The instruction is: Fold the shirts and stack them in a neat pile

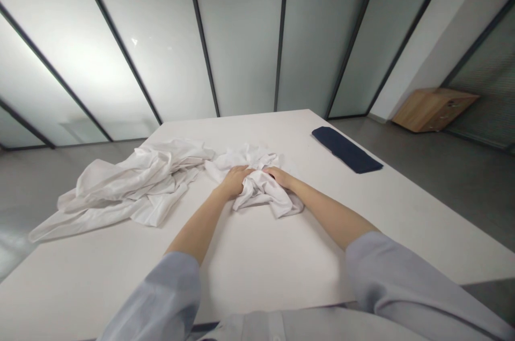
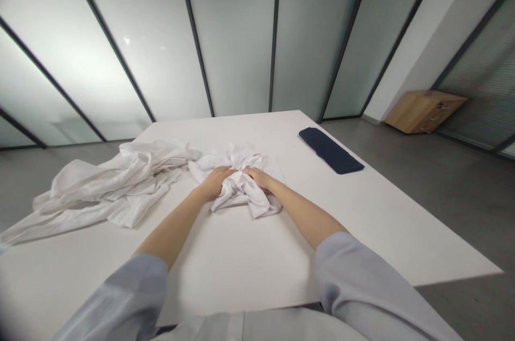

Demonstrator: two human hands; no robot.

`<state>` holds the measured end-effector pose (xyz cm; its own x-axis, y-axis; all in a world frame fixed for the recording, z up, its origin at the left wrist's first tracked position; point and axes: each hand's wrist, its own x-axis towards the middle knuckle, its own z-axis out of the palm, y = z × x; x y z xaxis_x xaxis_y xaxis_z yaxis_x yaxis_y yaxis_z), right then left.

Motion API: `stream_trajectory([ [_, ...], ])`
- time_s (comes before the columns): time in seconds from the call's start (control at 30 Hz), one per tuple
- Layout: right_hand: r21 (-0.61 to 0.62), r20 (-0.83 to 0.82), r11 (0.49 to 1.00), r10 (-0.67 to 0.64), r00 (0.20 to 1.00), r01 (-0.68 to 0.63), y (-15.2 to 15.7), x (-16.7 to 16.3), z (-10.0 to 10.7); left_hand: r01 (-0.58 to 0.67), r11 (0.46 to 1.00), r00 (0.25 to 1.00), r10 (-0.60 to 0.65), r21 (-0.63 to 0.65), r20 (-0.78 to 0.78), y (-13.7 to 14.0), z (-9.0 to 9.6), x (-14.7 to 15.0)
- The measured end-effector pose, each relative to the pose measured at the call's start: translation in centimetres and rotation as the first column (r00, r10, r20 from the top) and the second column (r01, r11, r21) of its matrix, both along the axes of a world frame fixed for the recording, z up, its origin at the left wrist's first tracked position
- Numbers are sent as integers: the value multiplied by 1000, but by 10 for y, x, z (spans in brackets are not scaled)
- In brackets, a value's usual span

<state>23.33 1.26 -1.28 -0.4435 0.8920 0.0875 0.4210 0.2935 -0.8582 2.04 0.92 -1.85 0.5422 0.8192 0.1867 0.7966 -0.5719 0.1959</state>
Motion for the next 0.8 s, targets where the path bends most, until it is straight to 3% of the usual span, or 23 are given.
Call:
stream_trajectory([
  [0.07,-10,-164,995,-102,981,102,4,10,2,19,1000,999,-19,-19,-30,4,0,0],
  [0.13,-3,-320,949,-300,899,316,11,28,4,-15,1000,999,14,-23,-42,5,2,0],
  [0.23,-3,-383,758,-603,700,652,21,59,2,-99,995,995,99,-25,22,2,5,-1],
  [0.3,-41,-337,652,-723,604,757,26,74,-2,-134,991,984,134,-7,115,-1,12,-4],
  [0.33,-57,-317,623,-752,578,780,27,78,-5,-153,988,974,149,12,169,-2,17,-6],
  [0.4,-57,-300,617,-760,576,785,29,80,-9,-204,976,943,175,77,281,-4,33,-13],
  [0.5,3,-278,671,-712,645,742,28,74,-11,-321,914,878,188,249,440,-8,71,-32],
  [0.67,-4,-239,684,-709,664,729,25,69,-10,-533,661,798,186,528,573,-18,150,-96],
  [0.73,17,-235,693,-698,677,720,25,70,-10,-580,574,798,256,578,546,-18,175,-128],
  [0.8,54,-238,702,-681,692,710,25,70,-12,-634,496,772,370,593,516,-14,188,-158],
])
